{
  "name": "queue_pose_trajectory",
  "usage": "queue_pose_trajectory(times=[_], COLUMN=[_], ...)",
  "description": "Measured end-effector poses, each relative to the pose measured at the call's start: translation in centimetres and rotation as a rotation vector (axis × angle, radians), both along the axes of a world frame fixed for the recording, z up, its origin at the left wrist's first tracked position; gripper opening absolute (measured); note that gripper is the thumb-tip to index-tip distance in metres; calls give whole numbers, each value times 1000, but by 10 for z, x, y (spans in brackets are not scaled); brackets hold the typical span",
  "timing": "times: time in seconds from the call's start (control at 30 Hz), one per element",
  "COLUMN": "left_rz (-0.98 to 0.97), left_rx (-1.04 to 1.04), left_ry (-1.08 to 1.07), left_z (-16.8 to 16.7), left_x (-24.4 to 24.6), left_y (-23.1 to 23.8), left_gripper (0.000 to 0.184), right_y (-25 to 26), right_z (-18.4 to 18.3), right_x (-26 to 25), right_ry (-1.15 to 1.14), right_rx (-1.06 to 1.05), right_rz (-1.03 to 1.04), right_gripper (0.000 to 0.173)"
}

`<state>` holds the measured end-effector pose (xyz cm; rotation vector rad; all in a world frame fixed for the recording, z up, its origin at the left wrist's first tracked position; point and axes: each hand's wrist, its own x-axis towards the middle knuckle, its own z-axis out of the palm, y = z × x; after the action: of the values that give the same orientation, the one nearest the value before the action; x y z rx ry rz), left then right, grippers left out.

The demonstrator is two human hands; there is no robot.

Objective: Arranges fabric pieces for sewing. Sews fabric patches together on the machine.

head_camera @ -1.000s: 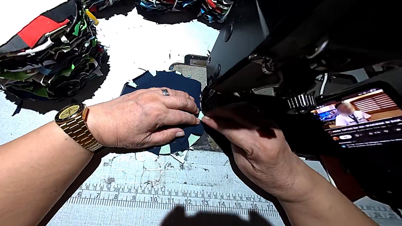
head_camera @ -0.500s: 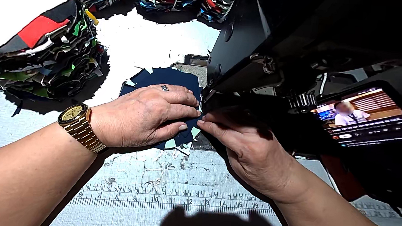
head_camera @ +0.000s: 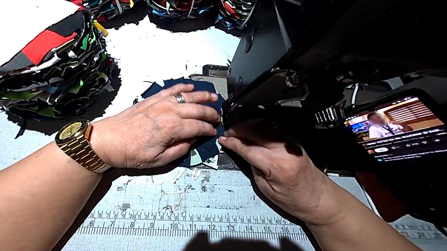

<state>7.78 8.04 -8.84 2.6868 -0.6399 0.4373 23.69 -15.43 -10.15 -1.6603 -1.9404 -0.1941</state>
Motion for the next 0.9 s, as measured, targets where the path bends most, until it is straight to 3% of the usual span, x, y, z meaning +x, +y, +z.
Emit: queue_pose_trajectory(times=[0.43,0.6,0.9], left_rz=[84,134,169], left_rx=[29,50,73], left_ry=[57,44,51], left_z=[-1,-2,-2], left_x=[1,0,0], left_y=[-6,-11,-15], left_gripper=[41,41,41], right_y=[1,-2,-3], right_z=[1,5,1], right_x=[2,-1,-3], right_ry=[-37,25,-33], right_rx=[-24,65,-40], right_rz=[-42,-18,12], right_gripper=[29,27,31])
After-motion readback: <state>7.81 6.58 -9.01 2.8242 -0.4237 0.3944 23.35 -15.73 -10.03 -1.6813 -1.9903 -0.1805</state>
